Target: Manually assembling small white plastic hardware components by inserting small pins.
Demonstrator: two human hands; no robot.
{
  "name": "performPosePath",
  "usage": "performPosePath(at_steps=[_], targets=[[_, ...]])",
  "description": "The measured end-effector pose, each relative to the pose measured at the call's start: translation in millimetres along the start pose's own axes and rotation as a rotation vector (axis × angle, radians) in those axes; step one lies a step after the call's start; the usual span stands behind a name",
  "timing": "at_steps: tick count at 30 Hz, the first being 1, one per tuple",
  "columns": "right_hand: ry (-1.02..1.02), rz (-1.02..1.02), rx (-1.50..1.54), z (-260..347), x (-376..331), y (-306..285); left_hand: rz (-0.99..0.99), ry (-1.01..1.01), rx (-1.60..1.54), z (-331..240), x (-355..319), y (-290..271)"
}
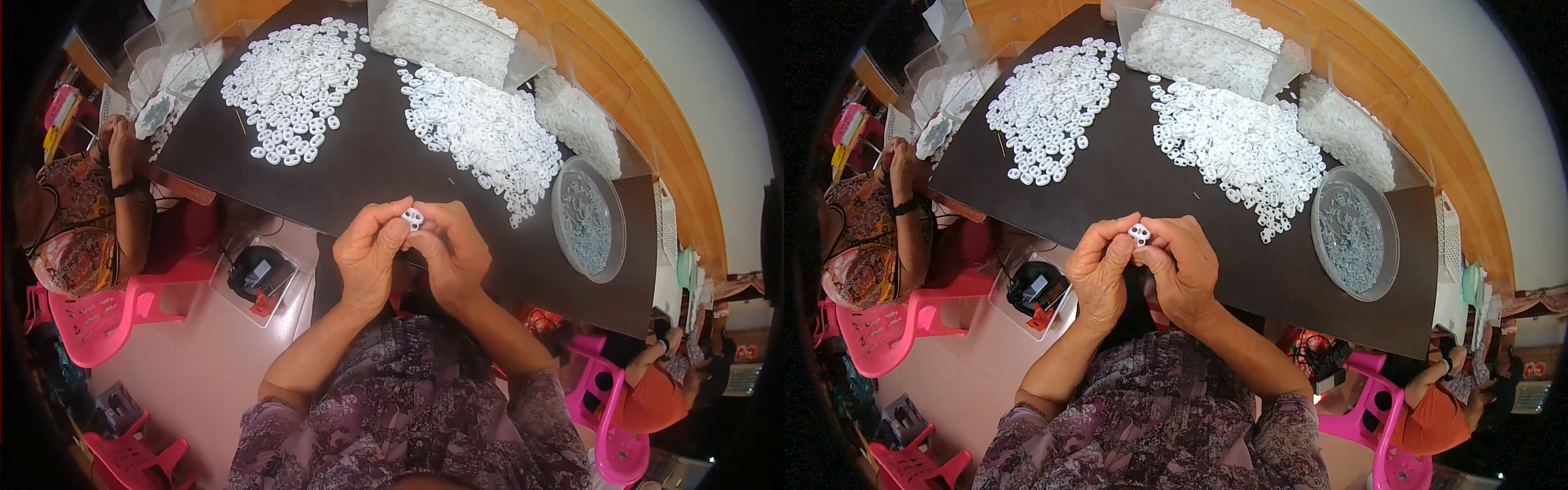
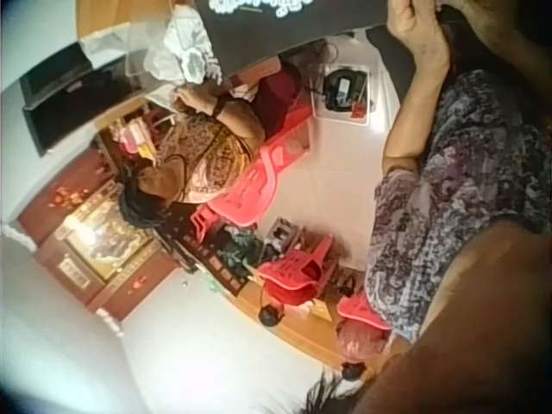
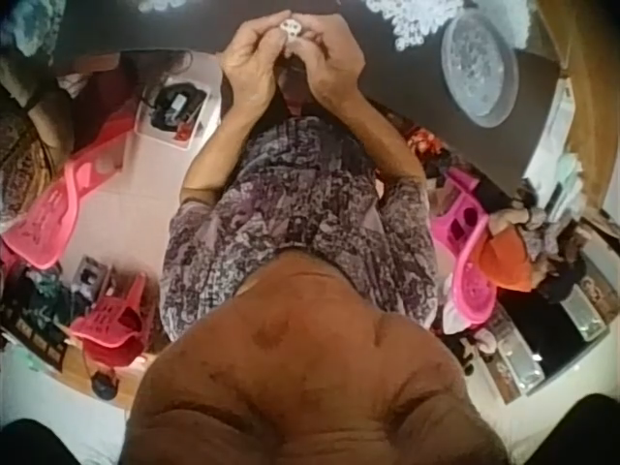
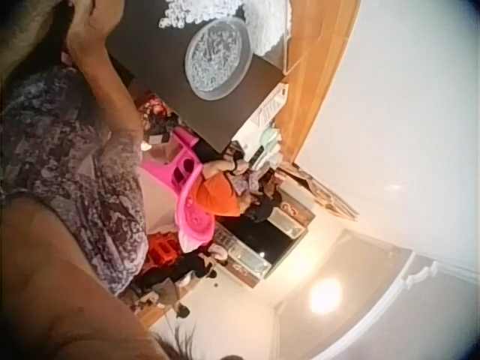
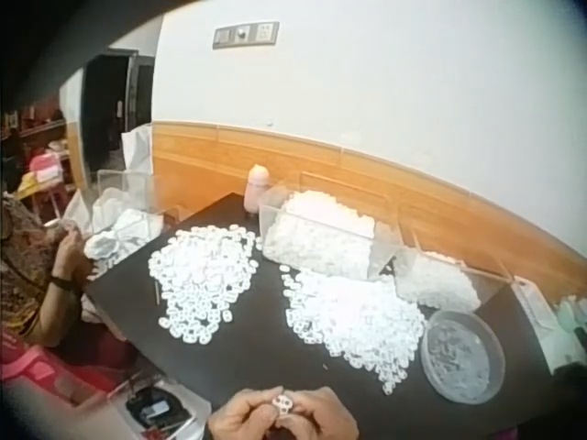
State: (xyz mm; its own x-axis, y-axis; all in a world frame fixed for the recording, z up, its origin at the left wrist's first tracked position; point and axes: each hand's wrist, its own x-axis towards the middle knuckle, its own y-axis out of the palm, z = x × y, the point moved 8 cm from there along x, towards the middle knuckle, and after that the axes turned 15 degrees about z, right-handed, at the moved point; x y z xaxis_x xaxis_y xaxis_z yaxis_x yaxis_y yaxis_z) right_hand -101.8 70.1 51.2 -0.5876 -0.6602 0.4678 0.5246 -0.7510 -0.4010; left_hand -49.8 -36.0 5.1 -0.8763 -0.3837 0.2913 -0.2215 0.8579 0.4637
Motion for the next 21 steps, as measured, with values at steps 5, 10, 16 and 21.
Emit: performPosePath(at_steps=[5,10,16,21], targets=[[-0.039,-0.014,-0.049,5,-1,0,-0.009,0.066,0.111,-4,-1,0],[-0.017,-0.013,0.018,0,-2,5,-0.051,0.065,0.087,-7,-4,1],[-0.09,-0.057,-0.026,10,-3,5,-0.058,0.052,0.024,-8,-8,5],[0.012,-0.11,0.053,3,-7,7,-0.074,0.079,0.087,-8,-11,7]])
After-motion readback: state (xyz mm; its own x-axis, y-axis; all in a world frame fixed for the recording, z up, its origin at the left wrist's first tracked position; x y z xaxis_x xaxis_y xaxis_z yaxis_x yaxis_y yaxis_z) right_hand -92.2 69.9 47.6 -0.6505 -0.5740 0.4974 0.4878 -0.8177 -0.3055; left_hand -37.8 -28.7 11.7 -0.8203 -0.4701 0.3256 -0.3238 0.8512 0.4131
